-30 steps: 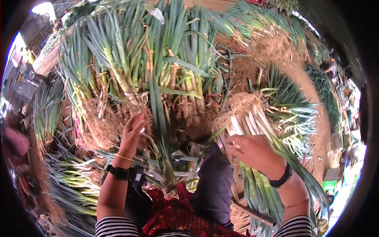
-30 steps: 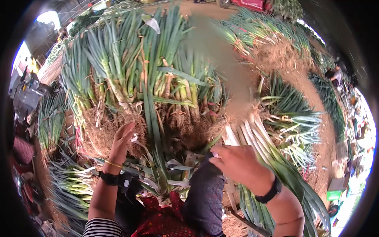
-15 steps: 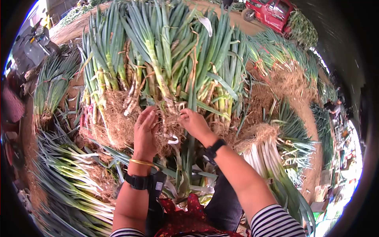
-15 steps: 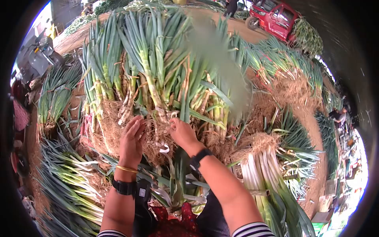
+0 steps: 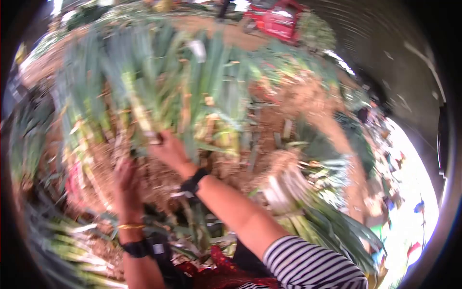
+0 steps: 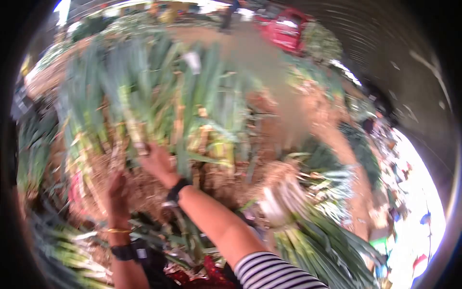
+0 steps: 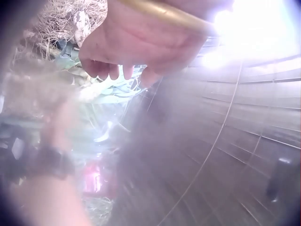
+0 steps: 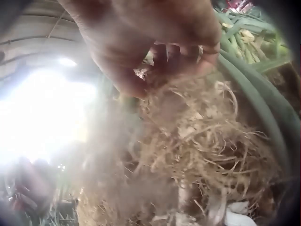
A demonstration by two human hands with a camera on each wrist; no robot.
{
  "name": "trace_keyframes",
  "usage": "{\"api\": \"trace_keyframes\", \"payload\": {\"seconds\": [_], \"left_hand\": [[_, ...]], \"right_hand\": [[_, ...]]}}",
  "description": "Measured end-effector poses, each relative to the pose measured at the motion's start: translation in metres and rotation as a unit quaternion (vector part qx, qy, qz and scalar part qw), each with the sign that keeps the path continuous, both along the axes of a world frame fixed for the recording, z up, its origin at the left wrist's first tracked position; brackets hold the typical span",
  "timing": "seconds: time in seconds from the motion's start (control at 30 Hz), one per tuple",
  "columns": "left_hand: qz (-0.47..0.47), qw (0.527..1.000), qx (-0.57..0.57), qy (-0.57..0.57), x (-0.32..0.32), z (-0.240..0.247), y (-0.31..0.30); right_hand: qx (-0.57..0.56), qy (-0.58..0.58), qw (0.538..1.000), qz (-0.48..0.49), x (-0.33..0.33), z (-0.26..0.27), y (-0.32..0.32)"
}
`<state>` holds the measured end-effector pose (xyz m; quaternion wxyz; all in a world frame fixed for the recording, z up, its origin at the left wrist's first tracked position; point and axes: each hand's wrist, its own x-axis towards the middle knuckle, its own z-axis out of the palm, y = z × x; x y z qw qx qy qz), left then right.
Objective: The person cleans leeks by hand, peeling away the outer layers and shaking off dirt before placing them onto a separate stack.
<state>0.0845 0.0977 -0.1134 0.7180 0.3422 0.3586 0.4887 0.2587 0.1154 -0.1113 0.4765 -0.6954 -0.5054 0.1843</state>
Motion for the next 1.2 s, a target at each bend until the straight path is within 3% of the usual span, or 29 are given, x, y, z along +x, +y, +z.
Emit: {"api": "trace_keyframes", "payload": {"seconds": [0.07, 0.1, 0.17, 0.2, 0.27, 0.3, 0.33, 0.4, 0.43, 0.47, 0.53, 0.6, 0.73, 0.77, 0.8, 0.83, 1.0, 1.13, 1.2], "left_hand": [[-0.037, 0.997, -0.019, -0.063, -0.011, -0.020, 0.010], [-0.010, 0.998, -0.004, -0.063, -0.010, -0.023, 0.010], [-0.044, 0.982, 0.173, -0.063, -0.017, -0.051, 0.023], [-0.037, 0.997, 0.044, -0.043, -0.013, -0.029, 0.016], [-0.061, 0.994, 0.082, -0.044, -0.018, -0.066, 0.039], [-0.096, 0.992, 0.080, -0.004, -0.017, -0.059, 0.035], [-0.077, 0.997, -0.005, 0.027, -0.006, -0.004, 0.002], [-0.077, 0.992, 0.046, -0.085, 0.010, -0.001, -0.017], [0.044, 0.993, 0.012, -0.114, 0.035, 0.033, -0.048], [0.036, 0.992, 0.021, -0.119, 0.034, 0.027, -0.048], [-0.127, 0.992, -0.002, -0.008, 0.021, -0.012, -0.048], [-0.154, 0.986, -0.032, -0.057, 0.029, -0.025, -0.059], [-0.168, 0.982, -0.005, -0.090, 0.046, 0.016, -0.119], [-0.132, 0.985, 0.005, -0.107, 0.051, 0.011, -0.125], [-0.096, 0.987, 0.014, -0.125, 0.053, 0.003, -0.129], [-0.144, 0.980, 0.081, -0.111, 0.047, -0.006, -0.127], [-0.159, 0.973, 0.162, -0.051, 0.043, -0.011, -0.128], [-0.156, 0.962, 0.224, 0.013, 0.030, -0.008, -0.135], [-0.154, 0.954, 0.253, 0.041, 0.027, -0.006, -0.139]], "right_hand": [[0.014, 0.102, 0.994, 0.030, -0.006, 0.040, -0.019], [0.048, 0.121, 0.991, 0.025, -0.014, 0.064, -0.041], [0.106, 0.172, 0.978, 0.059, -0.030, 0.084, -0.080], [0.130, 0.203, 0.966, 0.096, -0.039, 0.085, -0.097], [0.060, 0.286, 0.948, 0.128, -0.057, 0.113, -0.163], [0.063, 0.226, 0.964, 0.125, -0.063, 0.099, -0.185], [0.065, 0.165, 0.977, 0.121, -0.070, 0.083, -0.207], [0.054, 0.120, 0.981, 0.146, -0.076, 0.079, -0.259], [0.000, 0.110, 0.982, 0.156, -0.078, 0.069, -0.281], [-0.054, 0.100, 0.980, 0.164, -0.077, 0.050, -0.299], [-0.101, -0.081, 0.981, 0.145, -0.067, -0.003, -0.326], [-0.095, -0.072, 0.984, 0.132, -0.053, -0.011, -0.352], [-0.129, -0.085, 0.984, 0.083, -0.032, -0.020, -0.366], [-0.194, -0.088, 0.973, 0.085, -0.027, -0.009, -0.365], [-0.186, -0.088, 0.975, 0.081, -0.023, 0.009, -0.364], [-0.167, -0.081, 0.980, 0.069, -0.020, 0.024, -0.362], [-0.079, -0.035, 0.996, 0.038, -0.017, 0.075, -0.339], [0.026, -0.029, 0.999, -0.002, -0.017, 0.054, -0.305], [0.114, 0.031, 0.993, -0.013, -0.019, 0.051, -0.303]]}}
